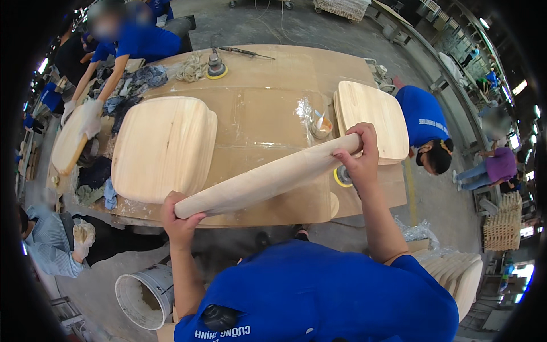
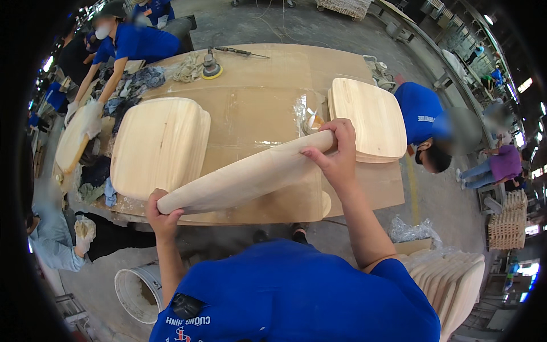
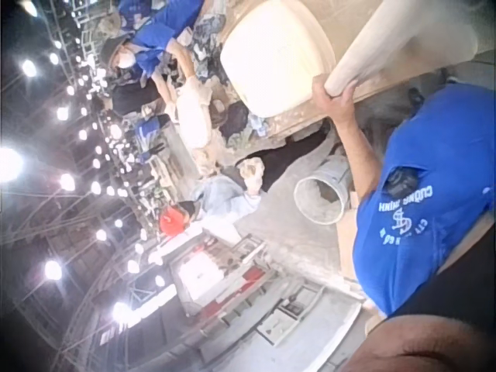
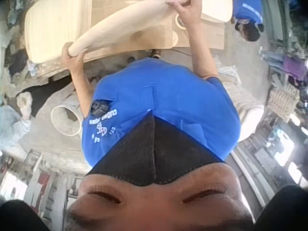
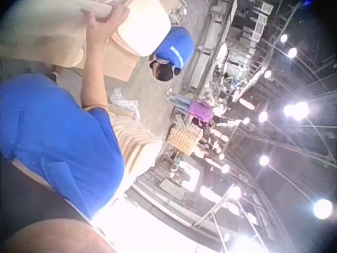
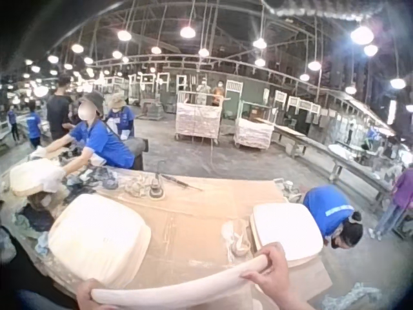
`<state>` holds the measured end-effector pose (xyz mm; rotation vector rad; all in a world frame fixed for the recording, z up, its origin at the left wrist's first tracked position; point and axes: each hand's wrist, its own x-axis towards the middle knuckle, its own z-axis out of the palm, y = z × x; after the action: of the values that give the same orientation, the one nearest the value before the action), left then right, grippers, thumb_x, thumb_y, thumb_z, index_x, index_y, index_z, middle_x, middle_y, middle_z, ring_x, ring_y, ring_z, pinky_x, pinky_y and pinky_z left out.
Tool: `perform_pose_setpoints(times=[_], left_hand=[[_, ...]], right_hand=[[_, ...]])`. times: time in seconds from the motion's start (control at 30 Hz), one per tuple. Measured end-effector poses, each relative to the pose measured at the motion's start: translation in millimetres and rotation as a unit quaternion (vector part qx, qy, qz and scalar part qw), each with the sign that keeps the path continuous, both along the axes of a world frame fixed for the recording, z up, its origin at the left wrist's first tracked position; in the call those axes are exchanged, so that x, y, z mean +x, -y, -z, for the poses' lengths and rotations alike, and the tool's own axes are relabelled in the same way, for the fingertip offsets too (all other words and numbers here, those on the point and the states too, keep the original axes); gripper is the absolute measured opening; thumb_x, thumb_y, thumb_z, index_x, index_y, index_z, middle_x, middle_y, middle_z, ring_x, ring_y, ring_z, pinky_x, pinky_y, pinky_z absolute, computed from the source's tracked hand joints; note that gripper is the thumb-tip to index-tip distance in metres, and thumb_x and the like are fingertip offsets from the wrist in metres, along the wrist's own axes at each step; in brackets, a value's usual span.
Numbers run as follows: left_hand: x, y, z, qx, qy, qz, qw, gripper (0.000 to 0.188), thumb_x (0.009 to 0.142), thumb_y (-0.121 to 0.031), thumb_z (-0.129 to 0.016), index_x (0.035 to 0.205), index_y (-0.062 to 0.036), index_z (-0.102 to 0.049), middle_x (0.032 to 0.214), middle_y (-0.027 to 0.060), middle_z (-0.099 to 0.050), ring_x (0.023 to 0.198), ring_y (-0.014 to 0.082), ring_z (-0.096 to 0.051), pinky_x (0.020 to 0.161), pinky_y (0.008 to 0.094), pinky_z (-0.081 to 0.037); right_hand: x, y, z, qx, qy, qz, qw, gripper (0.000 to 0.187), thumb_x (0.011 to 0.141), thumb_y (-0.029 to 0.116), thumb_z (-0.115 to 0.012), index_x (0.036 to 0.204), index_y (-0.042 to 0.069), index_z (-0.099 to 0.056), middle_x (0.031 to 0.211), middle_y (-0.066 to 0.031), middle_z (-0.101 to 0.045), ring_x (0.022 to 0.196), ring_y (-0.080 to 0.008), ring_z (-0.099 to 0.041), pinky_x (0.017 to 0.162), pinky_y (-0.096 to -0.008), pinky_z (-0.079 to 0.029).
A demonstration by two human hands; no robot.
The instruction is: The person sands the edges and surfaces of light-colored wooden trays using a handheld orbital sander. They repeatedly pick up trays, rotate them, and sand different sides before placing them back on the worktable. Other workers are visible in the background performing similar tasks.
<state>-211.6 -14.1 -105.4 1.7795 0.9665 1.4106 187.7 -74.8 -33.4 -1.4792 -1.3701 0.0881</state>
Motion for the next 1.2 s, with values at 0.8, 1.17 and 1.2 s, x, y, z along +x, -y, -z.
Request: perform_pose_setpoints(times=[0.8,1.17,1.2], left_hand=[[26.4,-25.8,-0.3,-0.059,0.031,-0.029,0.997,0.062,0.061,-0.038,-0.09,0.097,-0.0039,-0.054,0.09,0.0005,-0.056,0.085,0.012,-0.054,0.075,0.026,-0.045],[53.5,16.7,55.8,-0.218,0.082,0.009,0.972,0.058,0.065,-0.006,-0.086,0.114,0.0034,-0.058,0.106,0.01,-0.066,0.099,0.0175,-0.062,0.088,0.0325,-0.049],[53.9,19.8,52.8,-0.221,0.092,0.007,0.971,0.058,0.064,-0.006,-0.086,0.114,0.0035,-0.058,0.106,0.0098,-0.067,0.099,0.0175,-0.062,0.088,0.0326,-0.049]], right_hand=[[41.7,-4.4,12.5,-0.01,0.158,-0.007,0.987,0.082,0.048,0.036,-0.09,0.114,0.007,-0.052,0.112,-0.0143,-0.048,0.104,-0.0349,-0.048,0.089,-0.0436,-0.042],[80.2,28.2,45.8,0.0,0.086,0.003,0.996,0.084,0.042,0.031,-0.094,0.108,0.005,-0.05,0.106,-0.0119,-0.049,0.098,-0.0315,-0.05,0.086,-0.0403,-0.044],[83.3,31.0,49.0,0.002,0.081,0.002,0.997,0.085,0.042,0.031,-0.094,0.109,0.005,-0.049,0.106,-0.0116,-0.049,0.098,-0.0302,-0.05,0.086,-0.0394,-0.044]])
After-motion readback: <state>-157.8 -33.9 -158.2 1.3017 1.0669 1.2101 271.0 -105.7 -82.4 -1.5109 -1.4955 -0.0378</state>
